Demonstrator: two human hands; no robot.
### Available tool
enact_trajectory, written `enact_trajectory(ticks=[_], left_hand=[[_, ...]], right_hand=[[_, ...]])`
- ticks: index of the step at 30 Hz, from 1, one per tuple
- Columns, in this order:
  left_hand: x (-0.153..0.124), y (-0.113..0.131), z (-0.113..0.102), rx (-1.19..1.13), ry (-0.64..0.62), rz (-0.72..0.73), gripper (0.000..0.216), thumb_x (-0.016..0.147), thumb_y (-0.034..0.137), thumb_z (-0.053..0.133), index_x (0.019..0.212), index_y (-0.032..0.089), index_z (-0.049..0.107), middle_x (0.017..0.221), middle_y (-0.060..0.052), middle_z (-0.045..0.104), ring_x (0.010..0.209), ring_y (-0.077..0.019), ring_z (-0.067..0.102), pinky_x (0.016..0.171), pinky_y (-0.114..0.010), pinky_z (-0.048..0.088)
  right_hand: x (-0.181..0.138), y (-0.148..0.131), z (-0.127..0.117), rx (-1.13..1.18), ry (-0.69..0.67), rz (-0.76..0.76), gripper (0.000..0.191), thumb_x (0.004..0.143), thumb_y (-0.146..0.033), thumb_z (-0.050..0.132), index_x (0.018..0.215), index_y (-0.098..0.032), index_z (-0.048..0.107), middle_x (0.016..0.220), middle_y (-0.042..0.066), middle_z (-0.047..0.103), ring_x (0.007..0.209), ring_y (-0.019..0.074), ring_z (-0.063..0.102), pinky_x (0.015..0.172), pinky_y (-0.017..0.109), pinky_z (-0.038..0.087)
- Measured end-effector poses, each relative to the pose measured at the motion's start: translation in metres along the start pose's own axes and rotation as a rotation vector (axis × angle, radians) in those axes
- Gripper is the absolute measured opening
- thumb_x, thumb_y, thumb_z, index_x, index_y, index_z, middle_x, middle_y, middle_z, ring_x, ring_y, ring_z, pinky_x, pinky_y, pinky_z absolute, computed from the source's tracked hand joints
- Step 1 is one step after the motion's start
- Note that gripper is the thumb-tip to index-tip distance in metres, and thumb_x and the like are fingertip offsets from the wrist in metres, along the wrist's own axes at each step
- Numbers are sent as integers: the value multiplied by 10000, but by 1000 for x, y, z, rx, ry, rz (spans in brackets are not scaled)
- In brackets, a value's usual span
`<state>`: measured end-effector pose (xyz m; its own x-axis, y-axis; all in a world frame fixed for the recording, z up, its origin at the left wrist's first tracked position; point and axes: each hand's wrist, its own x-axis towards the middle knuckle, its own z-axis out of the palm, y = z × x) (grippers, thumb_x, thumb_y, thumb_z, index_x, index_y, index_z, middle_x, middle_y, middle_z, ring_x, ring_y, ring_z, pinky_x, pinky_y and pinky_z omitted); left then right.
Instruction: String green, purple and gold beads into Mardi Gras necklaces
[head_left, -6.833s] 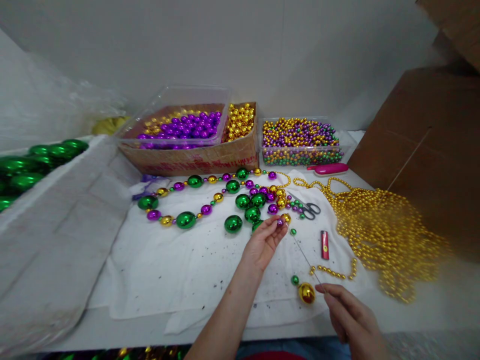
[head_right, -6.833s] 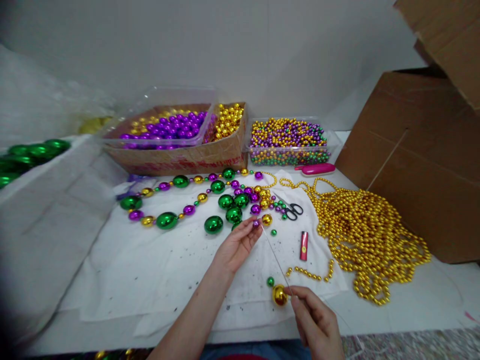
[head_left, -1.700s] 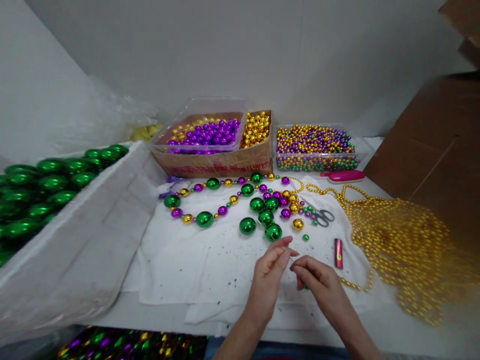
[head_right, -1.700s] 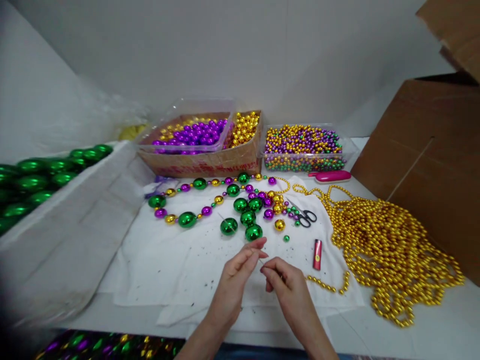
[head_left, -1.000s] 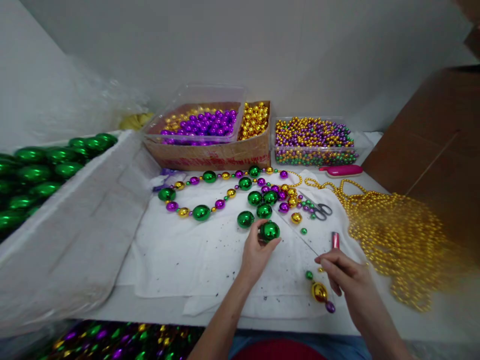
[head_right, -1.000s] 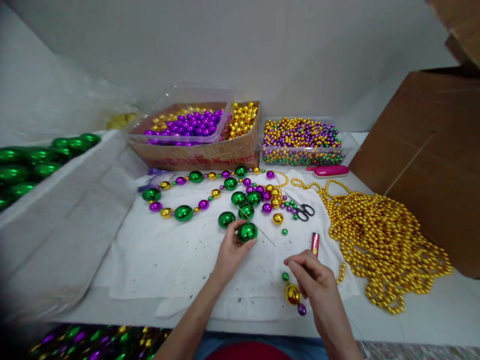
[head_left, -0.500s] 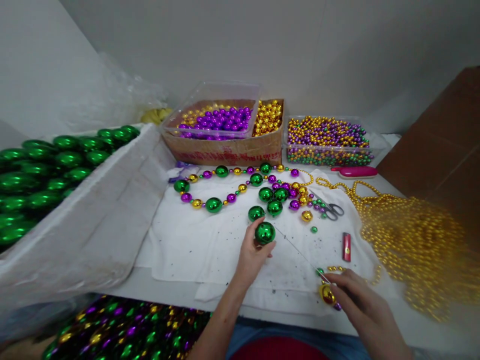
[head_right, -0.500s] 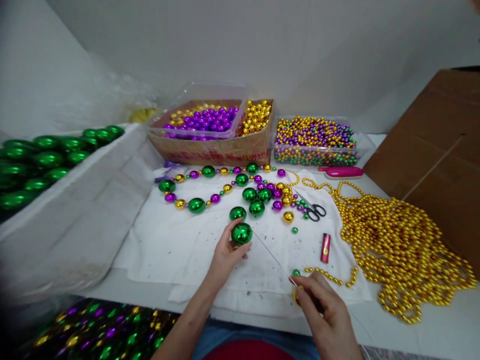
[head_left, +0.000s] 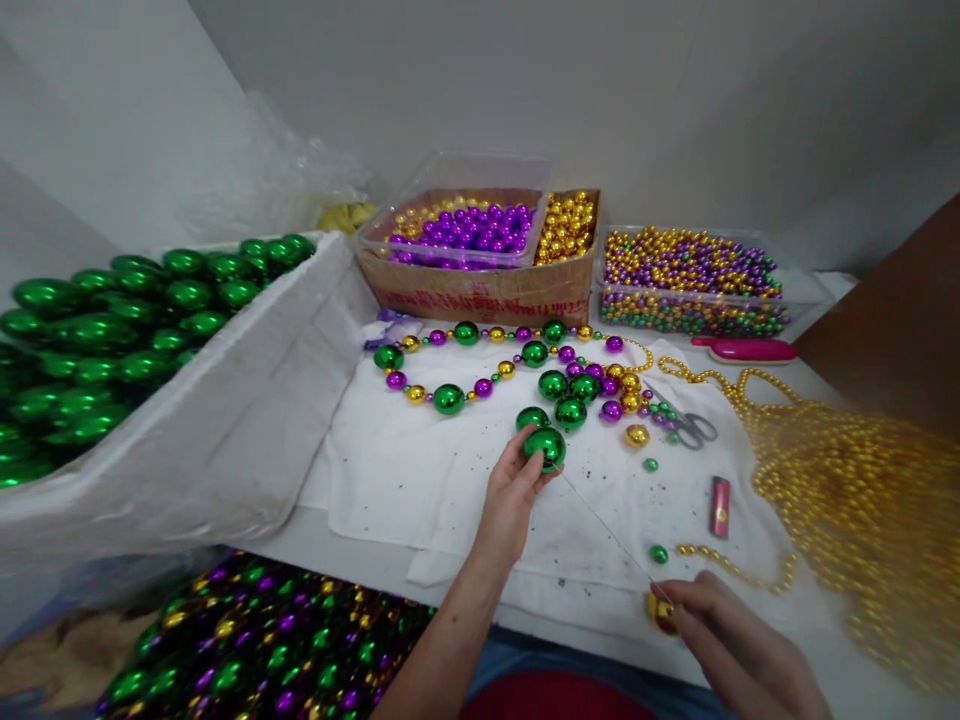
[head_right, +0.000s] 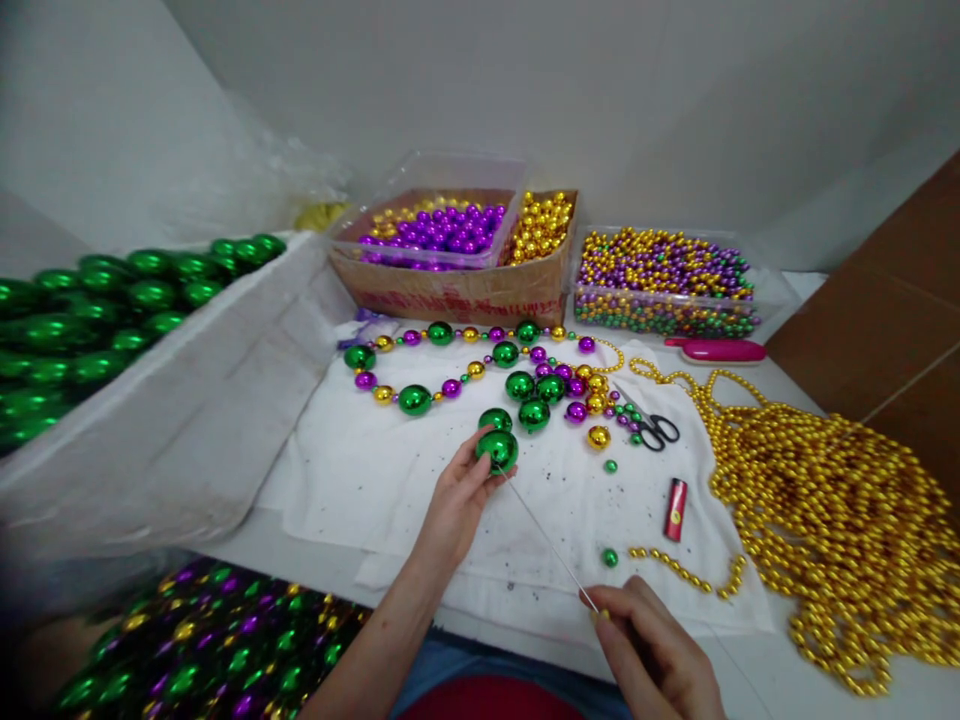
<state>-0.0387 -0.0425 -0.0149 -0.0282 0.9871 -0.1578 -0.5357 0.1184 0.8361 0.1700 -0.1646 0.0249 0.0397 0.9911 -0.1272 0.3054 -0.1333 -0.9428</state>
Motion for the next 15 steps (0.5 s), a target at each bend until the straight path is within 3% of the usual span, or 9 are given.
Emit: enact_trajectory(ticks=[3, 11, 15], left_hand=[[0, -1, 0, -16, 13, -7, 477, 749, 294, 710, 1201, 218, 577, 1173, -70, 606, 1037, -206, 584, 919, -396, 482], [-2, -1, 3, 75, -3, 42, 507, 743, 271, 705, 1221, 238, 538, 1277, -76, 538, 1088, -211, 553, 925, -391, 488], [-7, 0, 9, 121, -41, 45, 528, 713, 259, 726, 1206, 258, 537, 1261, -56, 542, 1050, -204, 560, 884, -368, 502]], right_hand=[[1, 5, -2, -27, -17, -5, 179, 748, -358, 664, 864, -259, 756, 720, 40, 636, 713, 207, 616, 593, 226, 479], [-4, 4, 12, 26, 156, 64, 246, 754, -453, 636, 834, -248, 746, 718, 33, 617, 726, 205, 596, 609, 242, 443], [-3, 7, 16, 36, 125, 82, 270, 773, -464, 619, 879, -244, 735, 707, 27, 609, 716, 203, 586, 643, 255, 440]])
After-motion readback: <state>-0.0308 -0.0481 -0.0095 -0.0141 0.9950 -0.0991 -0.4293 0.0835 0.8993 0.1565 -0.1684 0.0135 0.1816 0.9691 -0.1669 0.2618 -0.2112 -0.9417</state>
